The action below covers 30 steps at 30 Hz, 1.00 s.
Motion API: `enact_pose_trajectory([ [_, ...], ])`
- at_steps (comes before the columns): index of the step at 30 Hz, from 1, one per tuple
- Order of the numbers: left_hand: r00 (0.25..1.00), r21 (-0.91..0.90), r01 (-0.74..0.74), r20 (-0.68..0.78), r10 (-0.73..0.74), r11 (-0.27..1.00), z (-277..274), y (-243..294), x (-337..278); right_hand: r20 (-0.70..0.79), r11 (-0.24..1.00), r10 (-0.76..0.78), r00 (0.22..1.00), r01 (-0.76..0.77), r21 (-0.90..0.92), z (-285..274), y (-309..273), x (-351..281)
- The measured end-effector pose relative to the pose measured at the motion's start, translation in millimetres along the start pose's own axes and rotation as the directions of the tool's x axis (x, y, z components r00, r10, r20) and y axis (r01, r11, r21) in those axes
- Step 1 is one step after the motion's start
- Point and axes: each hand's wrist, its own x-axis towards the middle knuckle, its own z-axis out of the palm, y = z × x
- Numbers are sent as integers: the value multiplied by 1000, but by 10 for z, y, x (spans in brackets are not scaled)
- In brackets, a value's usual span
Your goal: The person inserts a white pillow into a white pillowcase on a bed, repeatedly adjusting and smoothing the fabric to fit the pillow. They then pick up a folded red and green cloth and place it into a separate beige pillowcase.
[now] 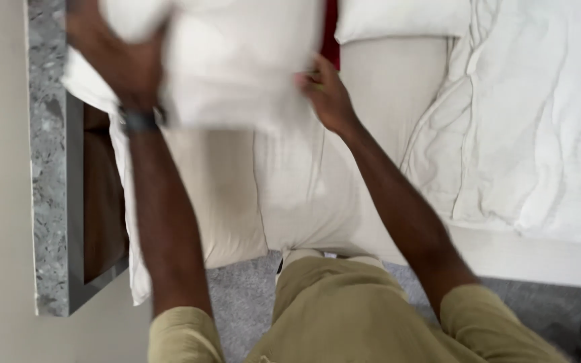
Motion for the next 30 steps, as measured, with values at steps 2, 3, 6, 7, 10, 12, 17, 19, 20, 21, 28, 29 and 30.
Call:
enact_pose_trajectory([
  [2, 989, 254, 44, 124, -77, 966, 81, -456, 17, 41, 984, -86, 995, 91, -154, 147, -86, -23],
  [3, 981, 379, 47, 158, -115, 924, 105, -712, 125, 108, 922, -199, 974, 223, -316, 183, -164, 80],
  [6, 947, 705, 24, 212, -243, 709, 609, -1591, -323, 175, 881, -104, 979, 173, -440, 650, 840, 157],
  [7, 950, 700, 18, 212, -231, 714, 628, -1577, -384, 163, 880, -109, 981, 171, -444, 717, 1093, -15],
  [10, 770, 694, 113, 391, -504, 711, 826, -1411, -460, 241, 827, -38, 970, 166, -537, 752, 1834, -577],
  [12, 648, 745, 305, 294, -702, 594, 823, -1136, -553, 222, 844, 102, 970, 34, -535, 711, 2202, -1225],
  [17, 870, 613, 325, 104, -481, 720, 1081, -728, -511, 252, 690, 415, 874, -121, -713, 257, 2463, -2070],
  [19, 930, 528, 281, 55, -362, 802, 1388, -806, -544, 314, 663, 445, 839, -72, -745, 151, 2399, -2145],
  [20, 973, 377, 180, 69, -222, 909, 1587, -952, -617, 310, 632, 483, 819, -81, -771, 153, 2406, -2164],
  [21, 996, 215, 61, 56, -75, 975, 1772, -1105, -673, 304, 601, 516, 801, -86, -794, 167, 2409, -2164],
  [28, 861, 189, 48, 489, -136, 981, 2229, -137, -720, 345, 595, 702, 623, -247, -764, 77, 2344, -1835],
  [29, 814, 204, 108, 544, -205, 973, 2333, -131, -916, 364, 602, 698, 617, -230, -764, 47, 2378, -1860],
  [30, 758, 222, 166, 595, -269, 961, 2439, -128, -1112, 383, 609, 693, 611, -213, -764, 17, 2417, -1880],
])
